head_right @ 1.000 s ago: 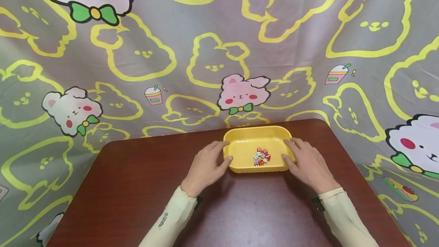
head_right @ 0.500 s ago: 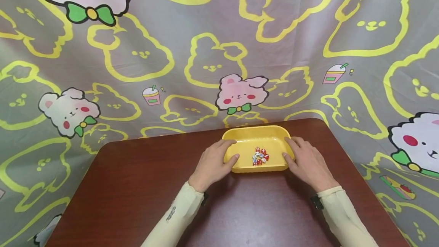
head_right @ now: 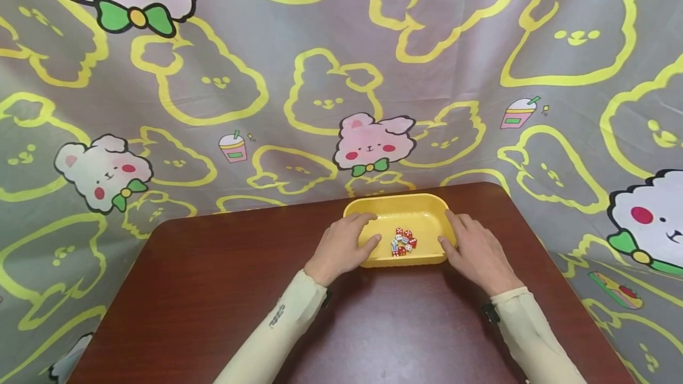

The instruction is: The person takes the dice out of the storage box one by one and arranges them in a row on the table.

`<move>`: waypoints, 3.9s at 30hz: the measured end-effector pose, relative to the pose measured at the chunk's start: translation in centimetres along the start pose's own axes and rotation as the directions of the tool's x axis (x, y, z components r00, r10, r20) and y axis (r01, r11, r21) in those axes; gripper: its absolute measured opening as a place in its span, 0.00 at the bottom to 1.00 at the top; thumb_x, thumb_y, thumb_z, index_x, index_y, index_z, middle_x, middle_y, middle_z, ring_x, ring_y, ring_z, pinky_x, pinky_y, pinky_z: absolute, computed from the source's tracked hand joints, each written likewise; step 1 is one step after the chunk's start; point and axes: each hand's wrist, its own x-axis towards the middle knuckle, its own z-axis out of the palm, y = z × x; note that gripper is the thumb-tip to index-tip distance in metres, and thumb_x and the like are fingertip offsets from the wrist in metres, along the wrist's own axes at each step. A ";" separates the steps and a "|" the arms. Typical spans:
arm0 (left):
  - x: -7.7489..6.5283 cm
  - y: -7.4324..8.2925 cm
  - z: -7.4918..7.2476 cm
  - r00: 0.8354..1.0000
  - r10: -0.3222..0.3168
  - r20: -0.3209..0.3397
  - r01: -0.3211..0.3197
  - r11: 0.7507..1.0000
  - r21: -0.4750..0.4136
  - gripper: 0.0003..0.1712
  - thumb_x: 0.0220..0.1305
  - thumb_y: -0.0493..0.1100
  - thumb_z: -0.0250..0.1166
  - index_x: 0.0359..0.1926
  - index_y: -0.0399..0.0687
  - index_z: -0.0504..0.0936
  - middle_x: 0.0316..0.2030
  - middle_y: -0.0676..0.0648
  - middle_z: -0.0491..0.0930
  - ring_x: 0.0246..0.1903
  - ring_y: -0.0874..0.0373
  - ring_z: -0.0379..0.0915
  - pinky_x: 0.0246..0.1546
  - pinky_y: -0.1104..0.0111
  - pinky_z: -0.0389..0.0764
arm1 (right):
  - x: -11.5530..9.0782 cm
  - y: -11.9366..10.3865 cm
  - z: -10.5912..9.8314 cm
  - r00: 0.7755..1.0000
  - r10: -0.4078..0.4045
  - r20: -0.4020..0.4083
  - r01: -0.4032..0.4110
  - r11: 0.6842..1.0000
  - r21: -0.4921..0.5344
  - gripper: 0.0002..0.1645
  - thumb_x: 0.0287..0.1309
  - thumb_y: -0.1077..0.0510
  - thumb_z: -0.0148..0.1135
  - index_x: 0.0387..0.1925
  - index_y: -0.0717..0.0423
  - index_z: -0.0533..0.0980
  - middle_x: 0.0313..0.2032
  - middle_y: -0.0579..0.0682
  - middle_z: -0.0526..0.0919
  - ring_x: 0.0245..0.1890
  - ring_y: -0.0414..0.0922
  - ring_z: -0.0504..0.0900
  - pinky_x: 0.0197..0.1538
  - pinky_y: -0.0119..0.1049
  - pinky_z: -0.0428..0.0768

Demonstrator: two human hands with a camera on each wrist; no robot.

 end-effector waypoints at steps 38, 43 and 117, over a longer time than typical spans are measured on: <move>4.9 0.2 1.3 0.994 -0.041 0.101 0.036 0.998 0.051 0.26 0.66 0.63 0.55 0.59 0.58 0.76 0.54 0.53 0.82 0.53 0.56 0.78 0.47 0.59 0.82 | -0.3 1.3 0.8 1.000 0.002 0.003 -0.002 1.000 0.008 0.35 0.59 0.52 0.62 0.64 0.65 0.66 0.49 0.61 0.77 0.47 0.58 0.78 0.45 0.57 0.75; 5.5 0.1 1.3 0.993 -0.045 0.111 0.042 0.999 0.031 0.26 0.66 0.61 0.55 0.59 0.56 0.76 0.53 0.52 0.82 0.48 0.55 0.81 0.43 0.60 0.82 | -0.4 1.6 1.1 1.000 0.003 0.010 -0.003 1.000 0.005 0.34 0.59 0.52 0.61 0.63 0.65 0.67 0.47 0.61 0.78 0.44 0.57 0.78 0.43 0.56 0.75; 7.4 1.7 5.1 0.916 -0.131 0.380 0.122 0.991 0.049 0.19 0.54 0.54 0.69 0.14 0.54 0.75 0.16 0.57 0.73 0.21 0.61 0.68 0.23 0.69 0.69 | 0.7 2.1 1.8 0.967 0.182 0.180 -0.202 0.974 0.100 0.37 0.66 0.45 0.51 0.69 0.60 0.58 0.20 0.53 0.75 0.22 0.48 0.72 0.29 0.49 0.73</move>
